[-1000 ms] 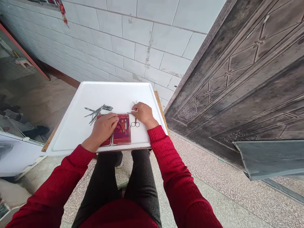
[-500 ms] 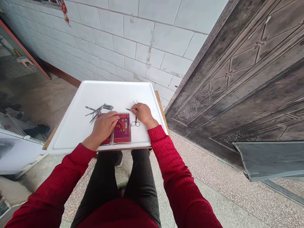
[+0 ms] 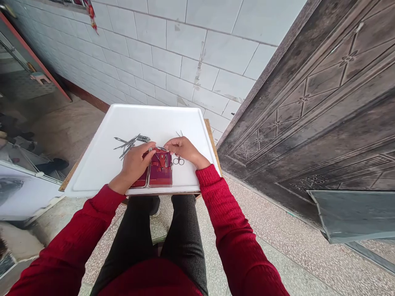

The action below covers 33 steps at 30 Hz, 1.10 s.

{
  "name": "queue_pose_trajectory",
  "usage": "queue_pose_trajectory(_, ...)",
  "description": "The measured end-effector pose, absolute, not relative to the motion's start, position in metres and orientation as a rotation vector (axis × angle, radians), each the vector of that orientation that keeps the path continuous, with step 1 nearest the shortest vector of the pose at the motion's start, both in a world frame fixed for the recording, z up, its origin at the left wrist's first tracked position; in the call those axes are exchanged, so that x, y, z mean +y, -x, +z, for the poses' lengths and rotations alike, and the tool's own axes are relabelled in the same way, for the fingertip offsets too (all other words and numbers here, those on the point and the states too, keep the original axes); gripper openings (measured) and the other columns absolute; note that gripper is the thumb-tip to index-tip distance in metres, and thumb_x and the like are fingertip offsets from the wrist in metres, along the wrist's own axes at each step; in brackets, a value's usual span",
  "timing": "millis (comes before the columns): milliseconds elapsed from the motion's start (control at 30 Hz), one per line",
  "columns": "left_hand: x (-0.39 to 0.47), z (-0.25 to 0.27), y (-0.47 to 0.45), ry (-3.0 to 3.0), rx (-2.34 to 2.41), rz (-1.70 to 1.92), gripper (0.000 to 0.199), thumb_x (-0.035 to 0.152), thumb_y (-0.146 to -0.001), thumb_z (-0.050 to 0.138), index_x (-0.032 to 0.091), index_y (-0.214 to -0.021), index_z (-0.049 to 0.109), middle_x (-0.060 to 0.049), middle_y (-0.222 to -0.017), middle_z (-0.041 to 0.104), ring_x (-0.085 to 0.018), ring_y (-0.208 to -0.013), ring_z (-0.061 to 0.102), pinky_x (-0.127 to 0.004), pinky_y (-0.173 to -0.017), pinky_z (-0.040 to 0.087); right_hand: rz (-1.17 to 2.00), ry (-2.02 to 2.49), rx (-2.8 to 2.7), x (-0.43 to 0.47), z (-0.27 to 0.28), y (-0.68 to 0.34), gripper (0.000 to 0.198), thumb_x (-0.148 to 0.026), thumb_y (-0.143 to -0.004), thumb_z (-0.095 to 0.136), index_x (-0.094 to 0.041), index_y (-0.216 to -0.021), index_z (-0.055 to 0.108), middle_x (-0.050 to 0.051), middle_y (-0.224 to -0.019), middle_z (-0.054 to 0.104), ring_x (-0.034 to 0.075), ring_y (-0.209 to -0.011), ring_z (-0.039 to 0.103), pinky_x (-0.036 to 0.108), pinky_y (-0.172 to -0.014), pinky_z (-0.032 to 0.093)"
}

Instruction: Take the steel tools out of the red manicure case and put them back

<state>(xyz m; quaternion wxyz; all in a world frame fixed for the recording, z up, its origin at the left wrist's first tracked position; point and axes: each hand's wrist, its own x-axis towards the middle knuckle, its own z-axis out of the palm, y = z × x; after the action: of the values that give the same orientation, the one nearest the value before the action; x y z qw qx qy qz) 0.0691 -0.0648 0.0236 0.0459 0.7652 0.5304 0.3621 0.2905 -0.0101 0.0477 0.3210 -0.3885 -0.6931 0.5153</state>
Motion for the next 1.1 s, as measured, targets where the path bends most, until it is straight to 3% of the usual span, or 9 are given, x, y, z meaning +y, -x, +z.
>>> queue_pose_trajectory(300, -0.066, 0.028, -0.069, -2.272, 1.544, 1.072, 0.025, 0.033, -0.102, 0.054, 0.024, -0.105, 0.077, -0.003, -0.102, 0.082, -0.022, -0.091, 0.076, -0.032, -0.082, 0.055, 1.568, 0.983, -1.762, -0.014, 0.048, -0.283, 0.045, -0.053, -0.075, 0.084, -0.014, -0.094, 0.072, 0.002, -0.064, 0.072, 0.01, -0.049, 0.058, 0.021, -0.046, 0.046)
queue_pose_trajectory(467, -0.066, 0.027, -0.069, -2.275, 1.555, 1.075, 0.026, 0.035, -0.103, 0.053, 0.026, -0.103, 0.077, -0.002, -0.098, 0.082, -0.021, -0.087, 0.075, -0.031, -0.08, 0.054, 1.5, 1.01, -1.742, -0.018, 0.051, -0.279, 0.041, -0.05, -0.07, 0.089, -0.014, -0.08, 0.072, 0.002, -0.06, 0.07, 0.009, -0.047, 0.058, 0.02, -0.043, 0.046)
queue_pose_trajectory(767, -0.066, 0.027, -0.07, -2.274, 1.521, 1.019, 0.028, 0.036, -0.102, 0.052, 0.025, -0.098, 0.077, -0.001, -0.095, 0.081, -0.02, -0.084, 0.074, -0.03, -0.079, 0.053, 1.596, 1.003, -1.832, -0.023, 0.055, -0.282, 0.024, -0.036, -0.077, 0.081, -0.014, -0.08, 0.07, 0.004, -0.067, 0.073, 0.014, -0.057, 0.07, 0.022, -0.052, 0.057)
queue_pose_trajectory(1100, -0.066, 0.029, -0.069, -2.301, 1.523, 0.986, 0.026, 0.035, -0.101, 0.054, 0.025, -0.097, 0.077, -0.002, -0.094, 0.081, -0.021, -0.085, 0.074, -0.031, -0.079, 0.053, 1.37, 1.056, -1.996, -0.033, 0.057, -0.279, 0.01, -0.02, -0.079, 0.069, -0.018, -0.072, 0.062, -0.001, -0.062, 0.066, 0.012, -0.057, 0.068, 0.019, -0.049, 0.05)
